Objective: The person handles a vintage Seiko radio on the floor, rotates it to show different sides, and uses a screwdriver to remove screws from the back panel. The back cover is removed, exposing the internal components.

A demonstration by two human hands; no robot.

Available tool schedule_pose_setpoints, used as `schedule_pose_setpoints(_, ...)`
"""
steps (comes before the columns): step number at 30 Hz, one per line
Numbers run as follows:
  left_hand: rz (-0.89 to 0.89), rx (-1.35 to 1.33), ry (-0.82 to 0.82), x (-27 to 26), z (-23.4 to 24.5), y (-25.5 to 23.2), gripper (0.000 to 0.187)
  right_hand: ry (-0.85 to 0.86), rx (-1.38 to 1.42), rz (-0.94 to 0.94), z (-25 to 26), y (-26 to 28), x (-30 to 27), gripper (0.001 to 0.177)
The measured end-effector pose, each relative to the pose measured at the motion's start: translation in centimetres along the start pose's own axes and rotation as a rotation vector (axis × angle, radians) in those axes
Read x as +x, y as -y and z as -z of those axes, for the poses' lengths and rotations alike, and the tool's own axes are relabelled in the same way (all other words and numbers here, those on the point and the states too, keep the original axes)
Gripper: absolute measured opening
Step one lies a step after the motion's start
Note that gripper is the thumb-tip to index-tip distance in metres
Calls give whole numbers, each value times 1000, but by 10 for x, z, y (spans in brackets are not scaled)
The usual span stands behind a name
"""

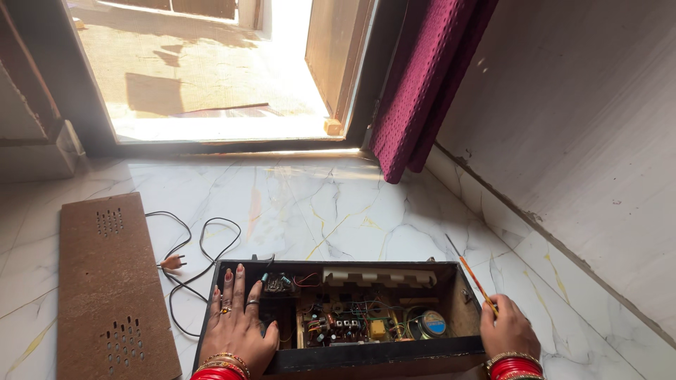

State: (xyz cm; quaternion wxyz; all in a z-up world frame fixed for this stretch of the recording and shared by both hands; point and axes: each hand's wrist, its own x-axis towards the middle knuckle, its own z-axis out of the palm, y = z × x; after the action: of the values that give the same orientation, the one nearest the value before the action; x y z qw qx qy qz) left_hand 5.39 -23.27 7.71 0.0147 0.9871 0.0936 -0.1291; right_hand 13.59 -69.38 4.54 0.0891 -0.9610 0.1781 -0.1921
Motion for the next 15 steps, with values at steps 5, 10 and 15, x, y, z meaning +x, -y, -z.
schedule_pose_setpoints(5,-10,-19,-4,1,-2,2,86,50,-41,-123,-20,-35,17,30)
schedule_pose_setpoints(10,35,-25,27,6,-3,1,87,115,-104,-119,-24,-50,26,30)
schedule_pose_setpoints(15,47,6,-4,13,-8,-1,86,291,-185,-257,-15,-63,33,33)
